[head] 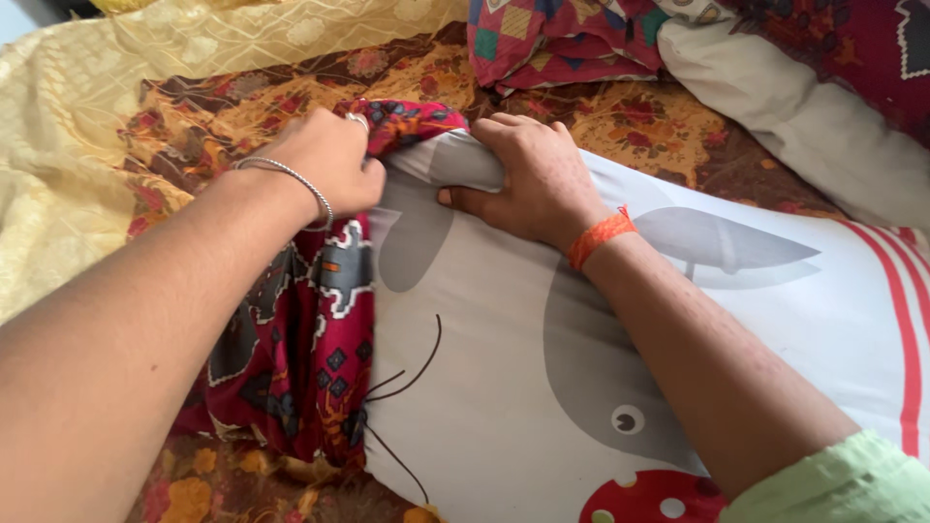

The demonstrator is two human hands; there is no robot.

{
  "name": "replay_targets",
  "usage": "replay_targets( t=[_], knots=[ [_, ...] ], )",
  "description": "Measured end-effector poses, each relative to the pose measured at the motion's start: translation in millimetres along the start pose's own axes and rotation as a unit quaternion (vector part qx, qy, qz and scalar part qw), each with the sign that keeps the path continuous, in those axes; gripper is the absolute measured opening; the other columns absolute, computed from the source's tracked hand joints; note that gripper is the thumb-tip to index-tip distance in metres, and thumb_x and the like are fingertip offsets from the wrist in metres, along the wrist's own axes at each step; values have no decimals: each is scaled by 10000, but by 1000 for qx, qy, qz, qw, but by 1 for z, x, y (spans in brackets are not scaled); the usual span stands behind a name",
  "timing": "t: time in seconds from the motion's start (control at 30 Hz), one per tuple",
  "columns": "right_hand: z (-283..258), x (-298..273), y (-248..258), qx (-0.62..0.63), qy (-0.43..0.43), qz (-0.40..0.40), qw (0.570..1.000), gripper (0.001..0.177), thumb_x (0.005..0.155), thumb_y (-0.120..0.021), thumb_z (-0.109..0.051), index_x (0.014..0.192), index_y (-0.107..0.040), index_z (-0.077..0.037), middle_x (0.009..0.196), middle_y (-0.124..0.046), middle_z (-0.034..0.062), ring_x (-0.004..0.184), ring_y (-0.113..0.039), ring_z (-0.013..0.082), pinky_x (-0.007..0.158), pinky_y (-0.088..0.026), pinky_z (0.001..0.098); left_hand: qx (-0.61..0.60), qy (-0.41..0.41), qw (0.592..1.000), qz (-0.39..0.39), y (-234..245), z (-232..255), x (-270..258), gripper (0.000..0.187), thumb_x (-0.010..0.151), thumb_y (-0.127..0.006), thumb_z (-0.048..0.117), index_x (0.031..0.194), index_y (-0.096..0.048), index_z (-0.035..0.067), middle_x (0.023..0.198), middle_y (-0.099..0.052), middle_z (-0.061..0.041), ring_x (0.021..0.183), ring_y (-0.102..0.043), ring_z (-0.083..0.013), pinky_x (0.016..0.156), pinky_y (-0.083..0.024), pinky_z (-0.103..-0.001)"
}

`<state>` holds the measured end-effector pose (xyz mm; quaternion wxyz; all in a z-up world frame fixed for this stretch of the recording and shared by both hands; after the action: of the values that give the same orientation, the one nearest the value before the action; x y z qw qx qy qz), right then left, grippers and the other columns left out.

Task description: The person inserts a white pillow with a cartoon cat design into a red patterned pillowcase. They align the corners and tuck the pillow into the case, smoothing the fabric as they work. The task is performed on a bed with a floral sheet.

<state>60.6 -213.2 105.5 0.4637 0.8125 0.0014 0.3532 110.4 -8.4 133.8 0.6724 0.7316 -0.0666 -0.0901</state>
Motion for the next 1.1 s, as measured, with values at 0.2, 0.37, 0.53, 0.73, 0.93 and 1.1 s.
replay_targets(
  t=[0.2,0.37,0.53,0.73,0.93,1.1],
  knots=[
    [-33,-1,15,-46,72,37,996,510,803,-827,-491,997,-648,-54,968,-653,105,1012,-621,335,867,-434,496,63,5,986,153,0,-21,33,403,719,-782,134,1067,-708,-57,1108,-656,-332,1050,-664,-485,883,-570,-496],
    [-58,-6,28,-36,105,39,993,443,800,-827,-431,1014,-656,-83,952,-641,67,990,-613,295,828,-415,464,31,67,974,213,9,-58,66,169,806,-747,95,938,-771,-8,946,-715,-295,948,-713,-430,829,-578,-466],
    [-69,-4,36,-5,141,46,989,426,782,-851,-374,1029,-657,-86,1003,-628,78,1017,-601,308,851,-430,459,-55,52,960,270,32,-64,52,137,743,-808,99,851,-768,24,902,-724,-247,920,-726,-379,844,-577,-406],
    [-78,-2,39,56,116,-1,992,433,788,-821,-279,1126,-642,-76,1209,-634,124,1033,-632,328,863,-480,464,-28,62,895,441,32,-60,64,151,782,-747,46,930,-753,17,957,-721,-258,939,-701,-429,815,-572,-466],
    [-102,-8,37,-8,160,22,987,451,737,-808,-217,1118,-605,-87,1130,-693,77,1081,-654,301,836,-450,481,-18,70,959,273,47,-71,65,373,716,-857,219,975,-729,-17,1033,-676,-314,991,-667,-470,849,-555,-508],
    [-105,-8,33,-45,162,3,986,435,684,-766,-157,1075,-585,-101,1153,-685,60,1067,-650,295,864,-455,485,-47,-96,948,300,49,-32,52,176,732,-771,149,856,-767,25,837,-685,-278,817,-682,-454,777,-570,-497]
  ],
)
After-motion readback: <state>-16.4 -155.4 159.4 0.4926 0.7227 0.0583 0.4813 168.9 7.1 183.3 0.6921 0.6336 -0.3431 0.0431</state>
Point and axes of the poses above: each hand's wrist, its own x-axis towards the middle knuckle, its own y-axis out of the back of the hand, z = x × y, the point moved 5 cm from there along x, towards the middle knuckle
